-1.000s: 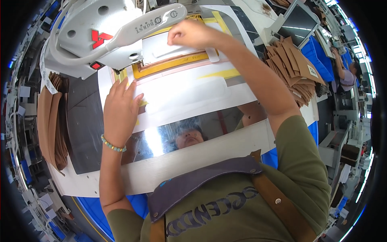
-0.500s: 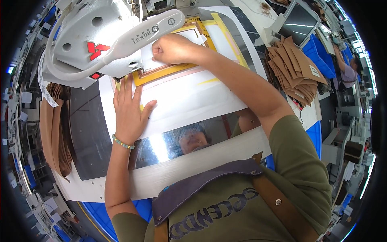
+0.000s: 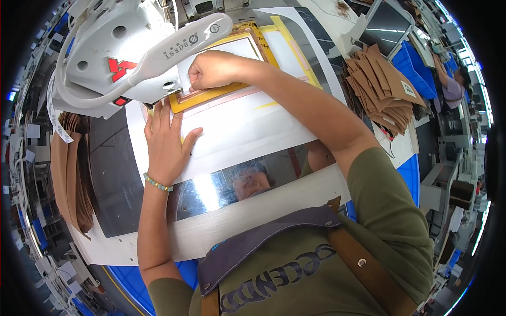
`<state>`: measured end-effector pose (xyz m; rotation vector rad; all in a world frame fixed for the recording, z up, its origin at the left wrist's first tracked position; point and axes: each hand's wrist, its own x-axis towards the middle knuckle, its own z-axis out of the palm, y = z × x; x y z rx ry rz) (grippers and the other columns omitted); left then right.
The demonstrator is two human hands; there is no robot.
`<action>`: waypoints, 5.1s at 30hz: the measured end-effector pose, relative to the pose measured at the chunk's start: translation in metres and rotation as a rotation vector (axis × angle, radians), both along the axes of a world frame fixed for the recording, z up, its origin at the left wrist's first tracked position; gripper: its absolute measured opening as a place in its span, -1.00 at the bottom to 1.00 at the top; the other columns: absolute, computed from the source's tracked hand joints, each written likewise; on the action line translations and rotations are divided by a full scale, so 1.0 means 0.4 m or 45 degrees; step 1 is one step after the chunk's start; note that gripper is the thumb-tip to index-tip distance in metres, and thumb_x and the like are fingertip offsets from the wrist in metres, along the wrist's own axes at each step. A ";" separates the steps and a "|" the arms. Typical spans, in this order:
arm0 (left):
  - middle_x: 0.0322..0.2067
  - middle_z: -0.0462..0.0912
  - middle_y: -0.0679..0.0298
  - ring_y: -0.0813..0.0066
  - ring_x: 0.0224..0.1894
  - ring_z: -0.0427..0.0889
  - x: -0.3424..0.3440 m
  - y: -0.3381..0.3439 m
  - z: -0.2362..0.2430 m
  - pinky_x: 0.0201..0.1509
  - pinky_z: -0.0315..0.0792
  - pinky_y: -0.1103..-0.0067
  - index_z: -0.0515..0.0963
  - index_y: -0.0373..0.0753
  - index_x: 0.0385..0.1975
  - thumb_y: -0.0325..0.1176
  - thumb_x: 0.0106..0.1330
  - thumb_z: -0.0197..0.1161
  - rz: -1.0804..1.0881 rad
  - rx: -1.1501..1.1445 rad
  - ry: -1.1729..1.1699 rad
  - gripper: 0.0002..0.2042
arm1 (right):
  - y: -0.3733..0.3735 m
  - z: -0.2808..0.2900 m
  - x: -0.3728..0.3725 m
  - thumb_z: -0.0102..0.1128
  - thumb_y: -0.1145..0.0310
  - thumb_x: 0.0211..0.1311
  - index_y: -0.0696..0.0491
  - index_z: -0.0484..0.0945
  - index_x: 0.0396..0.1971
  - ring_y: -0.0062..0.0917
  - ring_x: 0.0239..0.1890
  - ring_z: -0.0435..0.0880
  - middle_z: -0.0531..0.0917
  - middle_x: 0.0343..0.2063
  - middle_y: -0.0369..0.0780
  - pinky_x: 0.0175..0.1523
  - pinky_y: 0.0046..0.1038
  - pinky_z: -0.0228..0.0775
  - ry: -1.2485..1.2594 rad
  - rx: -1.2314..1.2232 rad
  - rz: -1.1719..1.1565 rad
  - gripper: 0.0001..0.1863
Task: Sewing labels onto leather pieces using an industrial sewing machine.
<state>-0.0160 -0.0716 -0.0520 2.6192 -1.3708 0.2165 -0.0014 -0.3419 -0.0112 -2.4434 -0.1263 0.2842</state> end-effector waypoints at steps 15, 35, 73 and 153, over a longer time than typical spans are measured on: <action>0.59 0.22 -0.12 -0.09 0.68 0.03 0.000 -0.005 -0.005 0.70 -0.17 0.00 0.33 -0.32 0.54 0.20 0.63 -0.02 0.016 0.018 -0.059 -0.26 | -0.265 0.101 -0.100 0.45 0.43 0.21 0.07 0.82 -0.32 -0.59 -0.36 0.72 0.80 -0.42 -0.28 -0.17 -0.49 0.53 -0.025 -0.362 0.084 -0.92; 0.60 0.21 -0.12 -0.11 0.67 0.07 0.001 -0.001 -0.007 0.68 -0.10 0.03 0.37 -0.30 0.53 0.18 0.57 0.11 0.014 -0.002 -0.070 -0.25 | -0.236 0.119 -0.126 0.44 0.48 0.14 0.10 0.82 -0.38 -0.53 -0.38 0.77 0.83 -0.43 -0.22 -0.24 -0.43 0.56 0.129 -0.470 0.088 -0.93; 0.57 0.28 -0.10 -0.11 0.65 0.11 -0.004 0.007 -0.008 0.66 -0.07 0.01 0.46 -0.30 0.46 0.16 0.57 0.14 0.052 -0.056 -0.041 -0.30 | -0.137 0.081 -0.042 0.01 0.52 0.31 0.08 0.74 -0.20 -0.37 -0.12 0.82 0.83 -0.22 -0.17 0.03 -0.33 0.62 -0.168 -0.012 0.092 -0.73; 0.31 0.67 0.17 0.14 0.28 0.66 -0.032 0.332 0.103 0.29 0.58 0.35 0.66 -0.18 0.25 -0.47 0.31 0.40 -0.056 -0.142 -0.184 -0.54 | 0.091 0.116 -0.419 0.34 0.59 0.18 0.12 0.74 -0.15 -0.26 -0.01 0.74 0.78 -0.12 -0.18 0.06 -0.27 0.63 -0.881 -0.168 0.383 -0.77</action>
